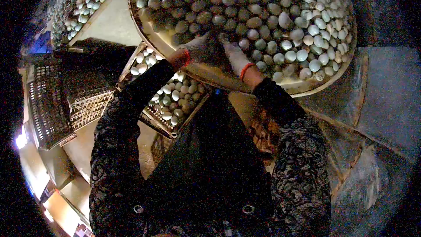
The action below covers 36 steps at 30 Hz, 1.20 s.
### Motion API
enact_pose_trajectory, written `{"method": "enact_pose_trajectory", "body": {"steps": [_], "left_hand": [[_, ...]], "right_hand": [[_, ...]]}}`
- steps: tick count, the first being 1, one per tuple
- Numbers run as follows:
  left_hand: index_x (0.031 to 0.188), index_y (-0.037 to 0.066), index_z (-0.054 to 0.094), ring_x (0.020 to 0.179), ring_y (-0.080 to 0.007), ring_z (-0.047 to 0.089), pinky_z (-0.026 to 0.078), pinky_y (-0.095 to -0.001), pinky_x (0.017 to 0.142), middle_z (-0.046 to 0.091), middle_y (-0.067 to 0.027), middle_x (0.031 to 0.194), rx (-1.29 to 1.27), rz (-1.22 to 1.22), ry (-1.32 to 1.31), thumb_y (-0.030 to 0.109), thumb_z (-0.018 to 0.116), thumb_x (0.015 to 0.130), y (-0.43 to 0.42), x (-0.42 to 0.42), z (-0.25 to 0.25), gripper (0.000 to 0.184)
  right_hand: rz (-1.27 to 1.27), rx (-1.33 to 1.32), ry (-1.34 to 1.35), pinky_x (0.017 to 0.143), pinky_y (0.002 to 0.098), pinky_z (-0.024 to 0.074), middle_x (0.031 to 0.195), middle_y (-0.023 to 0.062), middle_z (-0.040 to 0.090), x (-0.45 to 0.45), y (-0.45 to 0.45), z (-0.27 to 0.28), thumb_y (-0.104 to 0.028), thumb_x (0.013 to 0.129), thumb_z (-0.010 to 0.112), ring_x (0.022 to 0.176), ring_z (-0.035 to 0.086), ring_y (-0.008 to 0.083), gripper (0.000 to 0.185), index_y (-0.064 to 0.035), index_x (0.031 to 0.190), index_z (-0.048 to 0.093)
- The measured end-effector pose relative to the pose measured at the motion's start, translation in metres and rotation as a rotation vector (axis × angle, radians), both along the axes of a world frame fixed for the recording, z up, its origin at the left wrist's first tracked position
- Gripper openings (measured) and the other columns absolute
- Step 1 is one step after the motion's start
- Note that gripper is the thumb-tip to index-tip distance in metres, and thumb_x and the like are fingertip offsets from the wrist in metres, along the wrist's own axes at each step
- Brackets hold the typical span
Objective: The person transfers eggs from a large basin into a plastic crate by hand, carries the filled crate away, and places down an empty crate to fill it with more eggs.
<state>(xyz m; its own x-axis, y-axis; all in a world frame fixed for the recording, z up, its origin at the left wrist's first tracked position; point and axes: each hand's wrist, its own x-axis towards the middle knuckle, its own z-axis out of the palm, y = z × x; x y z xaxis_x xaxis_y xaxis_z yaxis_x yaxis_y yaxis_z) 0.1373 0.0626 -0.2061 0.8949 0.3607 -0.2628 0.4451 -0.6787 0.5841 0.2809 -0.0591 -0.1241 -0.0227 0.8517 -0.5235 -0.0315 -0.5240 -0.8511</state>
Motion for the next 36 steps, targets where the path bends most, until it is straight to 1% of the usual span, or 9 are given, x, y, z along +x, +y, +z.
{"method": "enact_pose_trajectory", "body": {"steps": [4, 9, 12, 14, 17, 20, 24, 27, 36], "left_hand": [[0.129, 0.005, 0.039, 0.103, -0.0241, 0.053, 0.045, -0.0379, 0.093, 0.058, -0.0119, 0.113, -0.375, 0.373, 0.027, 0.029, 0.060, 0.086, -0.013, -0.002, 0.066, 0.053], [0.127, 0.001, 0.040, 0.097, -0.0211, 0.056, 0.049, -0.0361, 0.086, 0.058, -0.0109, 0.114, -0.456, 0.432, -0.067, 0.023, 0.064, 0.084, -0.006, 0.001, 0.018, 0.053], [0.130, 0.003, 0.038, 0.097, -0.0205, 0.057, 0.051, -0.0342, 0.083, 0.058, -0.0090, 0.113, -0.332, 0.391, -0.287, 0.026, 0.064, 0.085, -0.003, 0.003, 0.002, 0.057], [0.132, 0.005, 0.039, 0.098, -0.0197, 0.058, 0.050, -0.0323, 0.083, 0.057, -0.0080, 0.116, -1.021, 0.572, -0.299, 0.029, 0.065, 0.086, -0.007, 0.001, 0.046, 0.058], [0.135, 0.001, 0.037, 0.105, -0.0281, 0.057, 0.048, -0.0344, 0.088, 0.055, -0.0178, 0.120, -1.015, 0.646, -0.397, 0.040, 0.068, 0.079, -0.013, 0.010, 0.033, 0.075], [0.136, 0.003, 0.038, 0.107, -0.0353, 0.056, 0.046, -0.0370, 0.092, 0.052, -0.0233, 0.122, -0.539, 0.645, -0.259, 0.048, 0.065, 0.080, -0.020, 0.012, 0.058, 0.076], [0.134, 0.009, 0.044, 0.108, -0.0389, 0.053, 0.045, -0.0388, 0.094, 0.047, -0.0276, 0.123, -0.503, 0.714, -0.256, 0.047, 0.064, 0.080, -0.030, 0.014, 0.063, 0.069], [0.123, 0.006, 0.053, 0.088, -0.0219, 0.064, 0.052, -0.0330, 0.076, 0.066, -0.0125, 0.102, -0.332, 0.763, -0.261, 0.044, 0.067, 0.080, -0.034, 0.016, 0.064, 0.059], [0.125, 0.006, 0.051, 0.098, -0.0213, 0.061, 0.050, -0.0329, 0.085, 0.064, -0.0132, 0.111, -0.468, 0.606, -0.322, 0.037, 0.066, 0.083, -0.018, 0.015, 0.073, 0.054]], "right_hand": [[-0.053, 0.217, 0.088, 0.111, 0.0339, 0.0157, 0.147, 0.0086, 0.026, 0.001, 0.005, -0.061, -0.030, 0.097, 0.034, 0.135, 0.021, 0.0223, 0.053, -0.0033, 0.143, 0.028], [-0.294, 0.444, 0.204, 0.098, 0.0317, 0.0377, 0.126, 0.0062, 0.054, -0.021, 0.024, -0.061, -0.048, 0.094, 0.043, 0.110, 0.050, 0.0232, 0.057, -0.0047, 0.131, 0.048], [-0.596, -0.178, 0.018, 0.095, 0.0319, 0.0412, 0.122, 0.0055, 0.056, -0.023, 0.045, -0.028, -0.048, 0.094, 0.040, 0.108, 0.051, 0.0220, 0.055, -0.0062, 0.128, 0.050], [-0.630, -0.178, 0.391, 0.090, 0.0326, 0.0448, 0.117, 0.0057, 0.059, -0.013, 0.044, -0.064, -0.048, 0.095, 0.038, 0.103, 0.054, 0.0218, 0.054, -0.0069, 0.125, 0.053], [-0.472, 0.112, 0.625, 0.082, 0.0339, 0.0489, 0.108, 0.0058, 0.063, -0.002, 0.051, -0.137, -0.050, 0.094, 0.036, 0.094, 0.059, 0.0223, 0.052, -0.0092, 0.119, 0.058], [-0.610, -0.128, 0.658, 0.078, 0.0355, 0.0499, 0.104, 0.0046, 0.064, -0.012, 0.049, -0.081, -0.052, 0.093, 0.038, 0.089, 0.060, 0.0214, 0.050, -0.0115, 0.113, 0.062], [-0.619, -0.178, 0.574, 0.078, 0.0328, 0.0490, 0.101, 0.0028, 0.064, -0.009, 0.045, -0.065, -0.054, 0.092, 0.040, 0.088, 0.058, 0.0190, 0.049, -0.0129, 0.110, 0.062], [-0.696, -0.181, 0.528, 0.078, 0.0313, 0.0484, 0.099, 0.0012, 0.064, -0.018, 0.038, -0.039, -0.056, 0.091, 0.043, 0.088, 0.058, 0.0181, 0.049, -0.0133, 0.107, 0.063], [-0.590, -0.170, 0.467, 0.087, 0.0449, 0.0460, 0.115, 0.0109, 0.055, 0.001, 0.054, -0.052, -0.061, 0.077, 0.057, 0.101, 0.053, 0.0305, 0.066, -0.0115, 0.121, 0.053]]}}
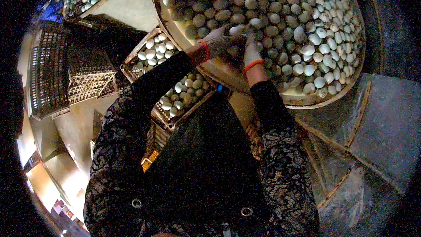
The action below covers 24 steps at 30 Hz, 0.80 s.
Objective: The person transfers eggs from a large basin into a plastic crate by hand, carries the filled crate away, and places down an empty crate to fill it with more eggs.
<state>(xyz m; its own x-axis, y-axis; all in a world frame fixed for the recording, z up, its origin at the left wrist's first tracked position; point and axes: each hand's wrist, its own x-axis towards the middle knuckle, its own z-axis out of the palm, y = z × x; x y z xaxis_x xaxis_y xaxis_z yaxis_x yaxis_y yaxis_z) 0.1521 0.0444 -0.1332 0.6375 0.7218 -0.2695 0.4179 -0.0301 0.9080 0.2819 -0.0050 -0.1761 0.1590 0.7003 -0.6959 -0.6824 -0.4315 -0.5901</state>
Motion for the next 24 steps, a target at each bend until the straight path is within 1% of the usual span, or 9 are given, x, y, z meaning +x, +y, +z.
{"method": "enact_pose_trajectory", "body": {"steps": [5, 8, 12, 14, 17, 19, 20, 21, 24], "left_hand": [[0.125, 0.005, 0.051, 0.099, -0.0209, 0.060, 0.049, -0.0327, 0.086, 0.063, -0.0135, 0.112, 0.003, -0.111, 0.026, 0.039, 0.065, 0.085, 0.007, 0.000, -0.010, 0.055], [0.124, 0.005, 0.051, 0.100, -0.0192, 0.060, 0.049, -0.0325, 0.086, 0.063, -0.0124, 0.112, -0.130, -0.099, -0.217, 0.041, 0.063, 0.086, 0.010, 0.001, -0.045, 0.054], [0.122, 0.005, 0.053, 0.095, -0.0165, 0.061, 0.050, -0.0327, 0.084, 0.065, -0.0105, 0.107, 0.008, -0.074, -0.031, 0.040, 0.064, 0.085, -0.007, -0.007, 0.010, 0.052], [0.121, 0.008, 0.055, 0.090, -0.0169, 0.063, 0.051, -0.0322, 0.082, 0.067, -0.0092, 0.103, 0.124, -0.077, -0.067, 0.038, 0.065, 0.084, -0.006, -0.002, -0.016, 0.048], [0.124, 0.011, 0.054, 0.091, -0.0181, 0.063, 0.050, -0.0338, 0.081, 0.067, -0.0085, 0.104, 0.151, -0.044, -0.231, 0.038, 0.064, 0.084, -0.020, -0.006, 0.007, 0.049], [0.126, 0.010, 0.052, 0.089, -0.0235, 0.063, 0.050, -0.0364, 0.083, 0.065, -0.0122, 0.106, 0.108, -0.023, -0.120, 0.039, 0.064, 0.084, -0.033, -0.023, 0.054, 0.052], [0.127, 0.011, 0.051, 0.098, -0.0316, 0.057, 0.046, -0.0385, 0.090, 0.061, -0.0175, 0.111, 0.206, 0.055, -0.043, 0.038, 0.067, 0.082, -0.039, -0.032, 0.069, 0.055], [0.128, 0.011, 0.050, 0.109, -0.0378, 0.049, 0.042, -0.0402, 0.097, 0.056, -0.0205, 0.118, 0.411, 0.153, -0.182, 0.035, 0.069, 0.079, -0.044, -0.039, 0.064, 0.058], [0.132, 0.011, 0.046, 0.116, -0.0377, 0.043, 0.039, -0.0414, 0.101, 0.051, -0.0204, 0.125, 0.448, 0.317, -0.246, 0.026, 0.073, 0.076, -0.056, -0.081, 0.096, 0.064]], "right_hand": [[-0.040, -0.077, -0.091, 0.088, 0.0448, 0.0450, 0.116, 0.0116, 0.054, 0.002, 0.011, -0.004, -0.058, 0.076, 0.060, 0.101, 0.053, 0.0312, 0.066, -0.0097, 0.120, 0.054], [-0.070, -0.084, -0.077, 0.089, 0.0448, 0.0447, 0.117, 0.0119, 0.054, 0.007, 0.007, -0.023, -0.057, 0.074, 0.061, 0.101, 0.052, 0.0312, 0.067, -0.0085, 0.120, 0.054], [-0.099, 0.063, -0.082, 0.089, 0.0442, 0.0445, 0.119, 0.0113, 0.052, 0.007, -0.002, -0.026, -0.057, 0.075, 0.061, 0.105, 0.051, 0.0301, 0.068, -0.0088, 0.122, 0.052], [-0.147, 0.145, -0.114, 0.083, 0.0388, 0.0473, 0.112, 0.0083, 0.056, -0.001, -0.015, -0.008, -0.057, 0.080, 0.057, 0.098, 0.054, 0.0261, 0.058, -0.0118, 0.117, 0.056], [-0.062, 0.114, -0.265, 0.082, 0.0344, 0.0506, 0.109, 0.0057, 0.060, -0.017, -0.028, 0.059, -0.065, 0.084, 0.047, 0.095, 0.059, 0.0222, 0.064, -0.0137, 0.123, 0.053], [-0.091, 0.137, -0.221, 0.086, 0.0384, 0.0481, 0.116, 0.0099, 0.056, -0.031, -0.033, 0.083, -0.060, 0.081, 0.053, 0.104, 0.055, 0.0256, 0.065, -0.0084, 0.121, 0.053], [-0.080, 0.175, -0.186, 0.086, 0.0393, 0.0478, 0.117, 0.0114, 0.056, -0.035, -0.032, 0.091, -0.059, 0.081, 0.055, 0.106, 0.054, 0.0265, 0.066, -0.0060, 0.120, 0.053], [-0.033, 0.265, -0.119, 0.084, 0.0380, 0.0494, 0.115, 0.0120, 0.057, -0.037, -0.027, 0.099, -0.058, 0.081, 0.056, 0.103, 0.056, 0.0258, 0.066, -0.0040, 0.119, 0.054], [-0.010, 0.372, -0.112, 0.077, 0.0325, 0.0519, 0.105, 0.0096, 0.060, -0.085, -0.012, 0.136, -0.049, 0.087, 0.053, 0.094, 0.060, 0.0214, 0.053, -0.0034, 0.114, 0.054]]}}
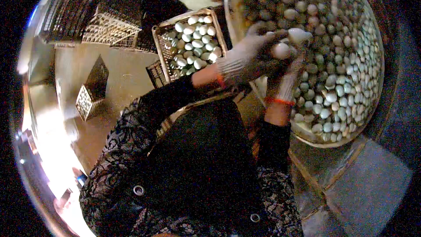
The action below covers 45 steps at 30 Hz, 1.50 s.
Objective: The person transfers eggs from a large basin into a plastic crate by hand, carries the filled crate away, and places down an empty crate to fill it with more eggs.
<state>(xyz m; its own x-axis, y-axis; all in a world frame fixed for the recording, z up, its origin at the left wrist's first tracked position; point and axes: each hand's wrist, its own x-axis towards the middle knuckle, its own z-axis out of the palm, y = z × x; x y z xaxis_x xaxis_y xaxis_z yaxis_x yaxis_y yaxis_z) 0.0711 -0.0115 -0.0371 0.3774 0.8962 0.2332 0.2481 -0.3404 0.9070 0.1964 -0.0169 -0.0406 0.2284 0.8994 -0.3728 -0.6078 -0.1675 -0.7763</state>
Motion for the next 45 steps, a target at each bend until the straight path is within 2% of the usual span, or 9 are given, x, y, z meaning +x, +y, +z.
{"method": "enact_pose_trajectory", "body": {"steps": [7, 13, 18, 22, 31, 34, 41, 42, 45], "left_hand": [[0.131, 0.007, 0.047, 0.115, -0.0311, 0.046, 0.041, -0.0368, 0.100, 0.041, -0.0182, 0.127, -0.193, 0.460, -0.068, 0.017, 0.070, 0.077, -0.033, -0.130, -0.012, 0.060], [0.122, 0.002, 0.051, 0.097, -0.0156, 0.058, 0.051, -0.0271, 0.080, 0.058, -0.0075, 0.112, -0.500, 0.824, -0.675, 0.011, 0.066, 0.084, -0.032, -0.182, -0.156, 0.042], [0.128, 0.006, 0.047, 0.072, -0.0105, 0.059, 0.048, -0.0236, 0.059, 0.065, -0.0030, 0.091, -0.500, 1.217, -0.501, 0.012, 0.064, 0.087, -0.009, -0.198, -0.285, 0.045], [0.128, 0.001, 0.040, 0.097, -0.0181, 0.060, 0.048, -0.0290, 0.083, 0.061, -0.0116, 0.111, -0.554, 1.283, -0.638, 0.019, 0.064, 0.088, 0.002, -0.206, -0.232, 0.050], [0.120, -0.002, 0.047, 0.095, -0.0348, 0.062, 0.049, -0.0390, 0.079, 0.064, -0.0215, 0.101, -0.579, 1.421, -0.270, 0.039, 0.064, 0.085, -0.002, -0.214, -0.267, 0.056], [0.116, -0.003, 0.049, 0.096, -0.0386, 0.061, 0.048, -0.0425, 0.081, 0.063, -0.0225, 0.102, -0.613, 1.500, -0.205, 0.045, 0.059, 0.087, -0.007, -0.213, -0.256, 0.057], [0.116, -0.003, 0.047, 0.091, -0.0387, 0.061, 0.048, -0.0443, 0.078, 0.063, -0.0235, 0.098, -0.650, 1.441, -0.187, 0.038, 0.057, 0.089, -0.009, -0.213, -0.269, 0.051], [0.125, -0.004, 0.041, 0.091, -0.0413, 0.060, 0.048, -0.0455, 0.078, 0.060, -0.0269, 0.100, -0.688, 1.399, -0.208, 0.033, 0.054, 0.091, -0.010, -0.211, -0.264, 0.052], [0.134, -0.003, 0.032, 0.098, -0.0447, 0.057, 0.048, -0.0474, 0.080, 0.053, -0.0320, 0.110, -0.589, 1.407, -0.025, 0.027, 0.053, 0.090, -0.015, -0.201, -0.274, 0.057]], "right_hand": [[0.378, 0.110, -0.214, 0.078, 0.0277, 0.0491, 0.104, 0.0069, 0.062, -0.132, 0.030, -0.063, -0.042, 0.093, 0.050, 0.090, 0.059, 0.0178, 0.045, -0.0026, 0.112, 0.059], [0.780, -0.204, -0.414, 0.084, 0.0280, 0.0457, 0.108, 0.0032, 0.063, -0.243, 0.066, -0.159, -0.033, 0.088, 0.061, 0.094, 0.058, 0.0149, 0.039, -0.0043, 0.114, 0.061], [1.109, -0.248, -0.735, 0.096, 0.0305, 0.0381, 0.130, 0.0161, 0.052, -0.288, 0.104, -0.243, -0.058, 0.071, 0.069, 0.116, 0.049, 0.0236, 0.082, -0.0028, 0.130, 0.051], [1.310, -0.228, -0.798, 0.101, 0.0330, 0.0349, 0.133, 0.0186, 0.050, -0.314, 0.107, -0.209, -0.062, 0.073, 0.063, 0.122, 0.047, 0.0274, 0.085, 0.0004, 0.129, 0.049], [1.255, -0.086, -1.113, 0.104, 0.0419, 0.0340, 0.136, 0.0280, 0.042, -0.341, 0.150, -0.344, -0.071, 0.067, 0.062, 0.126, 0.043, 0.0398, 0.108, 0.0081, 0.136, 0.035], [1.312, -0.168, -0.993, 0.085, 0.0369, 0.0472, 0.120, 0.0154, 0.059, -0.330, 0.128, -0.250, -0.061, 0.077, 0.061, 0.095, 0.062, 0.0291, 0.076, 0.0002, 0.123, 0.055], [1.277, 0.253, -0.758, 0.090, 0.0320, 0.0418, 0.116, 0.0139, 0.061, -0.295, 0.128, -0.305, -0.039, 0.082, 0.064, 0.103, 0.055, 0.0212, 0.057, -0.0007, 0.123, 0.055], [1.176, -0.189, -1.019, 0.091, 0.0309, 0.0420, 0.116, 0.0117, 0.061, -0.308, 0.109, -0.247, -0.027, 0.080, 0.068, 0.103, 0.055, 0.0191, 0.053, -0.0018, 0.125, 0.054], [1.022, 0.279, -1.286, 0.091, 0.0351, 0.0449, 0.117, 0.0187, 0.059, -0.299, 0.101, -0.276, -0.025, 0.081, 0.066, 0.109, 0.057, 0.0269, 0.048, -0.0065, 0.124, 0.054]]}}
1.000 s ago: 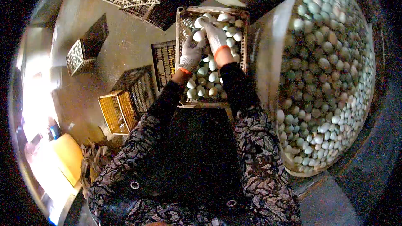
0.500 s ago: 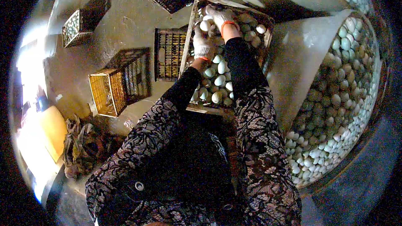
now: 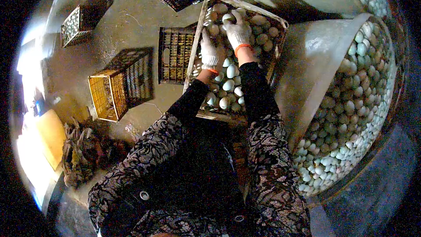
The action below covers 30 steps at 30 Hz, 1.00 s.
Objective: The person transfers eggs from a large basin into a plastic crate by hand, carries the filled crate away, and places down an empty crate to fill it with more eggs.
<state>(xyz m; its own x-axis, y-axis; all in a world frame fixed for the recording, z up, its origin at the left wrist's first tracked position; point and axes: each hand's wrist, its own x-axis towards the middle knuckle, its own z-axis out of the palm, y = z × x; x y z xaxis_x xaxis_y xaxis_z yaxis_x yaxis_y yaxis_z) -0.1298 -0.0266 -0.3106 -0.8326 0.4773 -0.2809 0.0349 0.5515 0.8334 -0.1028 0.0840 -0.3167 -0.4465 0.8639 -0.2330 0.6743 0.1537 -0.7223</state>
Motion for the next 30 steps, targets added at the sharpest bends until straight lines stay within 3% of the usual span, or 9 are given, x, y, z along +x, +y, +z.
{"method": "enact_pose_trajectory", "body": {"steps": [5, 8, 10, 12, 14, 18, 24, 26, 30], "left_hand": [[0.145, 0.019, 0.020, 0.119, -0.0456, 0.044, 0.047, -0.0469, 0.090, 0.026, -0.0287, 0.141, -0.205, -0.270, 0.206, 0.023, 0.079, 0.062, -0.017, 0.005, -0.007, 0.101], [0.146, 0.021, 0.018, 0.114, -0.0448, 0.048, 0.048, -0.0469, 0.088, 0.025, -0.0277, 0.142, -0.320, -0.402, 0.106, 0.025, 0.080, 0.061, -0.021, -0.001, 0.017, 0.105], [0.145, 0.023, 0.019, 0.097, -0.0442, 0.059, 0.053, -0.0460, 0.077, 0.025, -0.0246, 0.144, -0.316, -0.441, 0.134, 0.027, 0.075, 0.070, -0.024, -0.002, 0.009, 0.094], [0.144, 0.023, 0.022, 0.094, -0.0427, 0.061, 0.054, -0.0458, 0.076, 0.026, -0.0245, 0.144, -0.342, -0.424, 0.112, 0.024, 0.074, 0.070, -0.026, 0.002, 0.004, 0.090], [0.144, 0.020, 0.023, 0.101, -0.0443, 0.056, 0.051, -0.0462, 0.080, 0.029, -0.0271, 0.141, -0.369, -0.474, 0.085, 0.019, 0.070, 0.072, -0.025, 0.000, 0.020, 0.086], [0.143, 0.019, 0.026, 0.108, -0.0457, 0.052, 0.049, -0.0462, 0.085, 0.031, -0.0302, 0.138, -0.321, -0.511, 0.110, 0.011, 0.063, 0.073, -0.029, 0.001, 0.017, 0.080], [0.144, 0.020, 0.024, 0.108, -0.0459, 0.052, 0.049, -0.0467, 0.085, 0.033, -0.0324, 0.136, -0.195, -0.474, 0.090, 0.009, 0.058, 0.077, -0.033, -0.001, 0.016, 0.076], [0.147, 0.023, 0.014, 0.097, -0.0435, 0.058, 0.052, -0.0461, 0.078, 0.039, -0.0258, 0.129, -0.252, -0.471, 0.194, 0.027, 0.083, 0.059, -0.032, -0.001, -0.003, 0.112], [0.146, 0.021, 0.020, 0.095, -0.0438, 0.057, 0.050, -0.0479, 0.077, 0.042, -0.0335, 0.123, -0.268, -0.440, 0.001, 0.018, 0.065, 0.075, -0.024, -0.013, 0.022, 0.083]], "right_hand": [[-0.006, 0.183, 0.081, 0.087, 0.0409, 0.0472, 0.123, 0.0192, 0.055, -0.008, -0.010, -0.003, -0.022, 0.085, 0.062, 0.109, 0.055, 0.0352, 0.037, -0.0139, 0.121, 0.057], [0.068, 0.478, 0.019, 0.086, 0.0431, 0.0474, 0.121, 0.0149, 0.056, -0.020, -0.013, 0.016, -0.018, 0.085, 0.058, 0.106, 0.056, 0.0349, 0.034, -0.0178, 0.119, 0.058], [0.485, 0.336, -0.111, 0.085, 0.0435, 0.0474, 0.119, 0.0145, 0.056, -0.028, -0.010, 0.034, -0.013, 0.085, 0.054, 0.105, 0.056, 0.0348, 0.034, -0.0182, 0.118, 0.058], [0.379, 0.146, -0.058, 0.085, 0.0437, 0.0471, 0.117, 0.0139, 0.057, -0.047, -0.008, 0.035, -0.009, 0.084, 0.052, 0.102, 0.058, 0.0357, 0.032, -0.0140, 0.115, 0.059], [0.473, 0.226, -0.492, 0.086, 0.0442, 0.0472, 0.114, 0.0169, 0.057, -0.063, -0.001, 0.053, -0.009, 0.083, 0.053, 0.100, 0.059, 0.0375, 0.029, -0.0093, 0.111, 0.060], [0.776, 0.491, -0.702, 0.075, 0.0470, 0.0518, 0.111, 0.0234, 0.057, -0.075, 0.009, 0.022, -0.009, 0.083, 0.054, 0.091, 0.063, 0.0385, 0.024, -0.0039, 0.105, 0.062], [0.717, 0.365, -0.449, 0.085, 0.0460, 0.0482, 0.110, 0.0157, 0.058, -0.043, 0.012, 0.036, -0.024, 0.077, 0.065, 0.103, 0.058, 0.0358, 0.031, -0.0085, 0.104, 0.062], [0.568, 0.202, -0.184, 0.090, 0.0410, 0.0457, 0.116, 0.0124, 0.057, -0.033, 0.013, 0.031, -0.021, 0.077, 0.067, 0.109, 0.054, 0.0310, 0.040, -0.0080, 0.113, 0.057], [0.383, 0.013, 0.289, 0.089, 0.0360, 0.0455, 0.119, 0.0138, 0.058, -0.012, 0.011, 0.022, -0.015, 0.079, 0.069, 0.108, 0.056, 0.0285, 0.044, -0.0103, 0.120, 0.055]]}}
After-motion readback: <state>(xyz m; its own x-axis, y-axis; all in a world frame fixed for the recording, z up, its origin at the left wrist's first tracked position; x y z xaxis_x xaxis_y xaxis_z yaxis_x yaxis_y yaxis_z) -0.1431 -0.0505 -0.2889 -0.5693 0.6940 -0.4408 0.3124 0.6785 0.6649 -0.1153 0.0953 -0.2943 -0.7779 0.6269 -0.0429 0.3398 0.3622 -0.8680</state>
